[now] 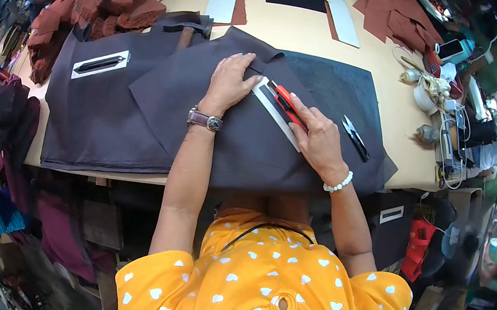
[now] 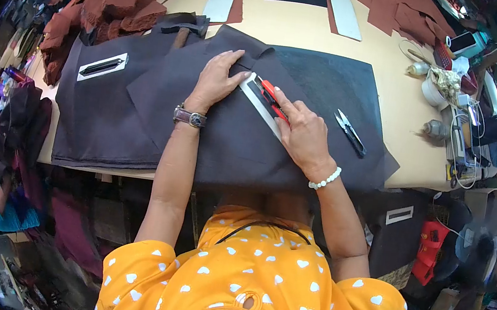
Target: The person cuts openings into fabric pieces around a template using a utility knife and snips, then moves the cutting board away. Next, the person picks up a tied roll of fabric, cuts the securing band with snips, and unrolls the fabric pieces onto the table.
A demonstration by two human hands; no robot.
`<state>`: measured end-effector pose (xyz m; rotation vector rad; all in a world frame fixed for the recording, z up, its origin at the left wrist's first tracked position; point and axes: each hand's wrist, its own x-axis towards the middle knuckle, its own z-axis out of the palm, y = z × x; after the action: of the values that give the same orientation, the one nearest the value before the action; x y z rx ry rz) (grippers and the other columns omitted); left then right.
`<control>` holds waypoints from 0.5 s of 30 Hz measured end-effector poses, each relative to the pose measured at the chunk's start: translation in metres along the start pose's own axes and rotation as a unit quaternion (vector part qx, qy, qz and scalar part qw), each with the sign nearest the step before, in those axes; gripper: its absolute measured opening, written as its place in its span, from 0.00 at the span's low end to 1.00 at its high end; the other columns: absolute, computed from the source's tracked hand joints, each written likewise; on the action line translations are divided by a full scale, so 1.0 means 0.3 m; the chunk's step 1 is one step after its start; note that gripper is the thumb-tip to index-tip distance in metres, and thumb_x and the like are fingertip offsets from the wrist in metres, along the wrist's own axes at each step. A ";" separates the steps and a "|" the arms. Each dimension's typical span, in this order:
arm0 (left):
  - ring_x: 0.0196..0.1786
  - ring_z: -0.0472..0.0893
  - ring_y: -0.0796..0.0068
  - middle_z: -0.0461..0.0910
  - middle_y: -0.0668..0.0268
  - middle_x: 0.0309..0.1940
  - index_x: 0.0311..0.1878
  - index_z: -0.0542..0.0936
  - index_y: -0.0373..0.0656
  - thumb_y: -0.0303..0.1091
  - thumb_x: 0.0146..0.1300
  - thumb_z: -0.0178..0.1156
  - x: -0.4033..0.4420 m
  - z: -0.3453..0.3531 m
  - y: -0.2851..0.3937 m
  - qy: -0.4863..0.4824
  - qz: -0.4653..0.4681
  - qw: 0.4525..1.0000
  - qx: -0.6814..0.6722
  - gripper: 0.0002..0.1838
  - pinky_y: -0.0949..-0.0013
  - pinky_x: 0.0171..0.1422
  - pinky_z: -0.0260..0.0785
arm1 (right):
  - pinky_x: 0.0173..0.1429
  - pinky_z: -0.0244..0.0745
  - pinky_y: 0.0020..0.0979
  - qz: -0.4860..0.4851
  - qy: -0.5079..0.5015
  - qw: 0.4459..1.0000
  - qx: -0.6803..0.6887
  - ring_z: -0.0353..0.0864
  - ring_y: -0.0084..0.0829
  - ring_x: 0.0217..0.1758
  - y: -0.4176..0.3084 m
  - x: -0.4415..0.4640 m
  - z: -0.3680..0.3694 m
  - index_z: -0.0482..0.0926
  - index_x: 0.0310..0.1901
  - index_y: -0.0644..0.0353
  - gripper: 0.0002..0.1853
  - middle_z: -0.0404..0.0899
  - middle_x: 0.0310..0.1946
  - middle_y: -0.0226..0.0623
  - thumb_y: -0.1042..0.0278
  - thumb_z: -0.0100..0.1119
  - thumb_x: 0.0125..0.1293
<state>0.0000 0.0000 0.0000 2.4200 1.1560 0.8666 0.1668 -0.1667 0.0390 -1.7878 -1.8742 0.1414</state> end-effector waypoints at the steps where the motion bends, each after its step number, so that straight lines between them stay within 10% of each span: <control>1: 0.64 0.67 0.57 0.73 0.50 0.56 0.59 0.72 0.42 0.47 0.56 0.63 -0.002 0.004 0.001 0.006 0.007 1.000 0.003 0.30 0.60 0.68 0.56 | 0.35 0.75 0.41 -0.003 -0.003 1.000 -0.005 0.78 0.43 0.28 0.003 0.000 0.001 0.68 0.63 0.45 0.29 0.73 0.30 0.38 0.68 0.59 0.57; 15: 0.64 0.67 0.57 0.73 0.52 0.56 0.58 0.73 0.40 0.44 0.55 0.63 -0.005 -0.011 -0.003 0.000 0.005 1.000 -0.015 0.29 0.60 0.68 0.56 | 0.31 0.72 0.38 -0.023 -0.011 0.999 -0.026 0.76 0.40 0.25 -0.016 0.011 0.003 0.70 0.62 0.45 0.29 0.72 0.28 0.37 0.73 0.60 0.56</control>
<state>-0.0033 -0.0007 0.0014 2.4046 1.1241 0.8818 0.1623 -0.1639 0.0411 -1.7829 -1.9493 0.0980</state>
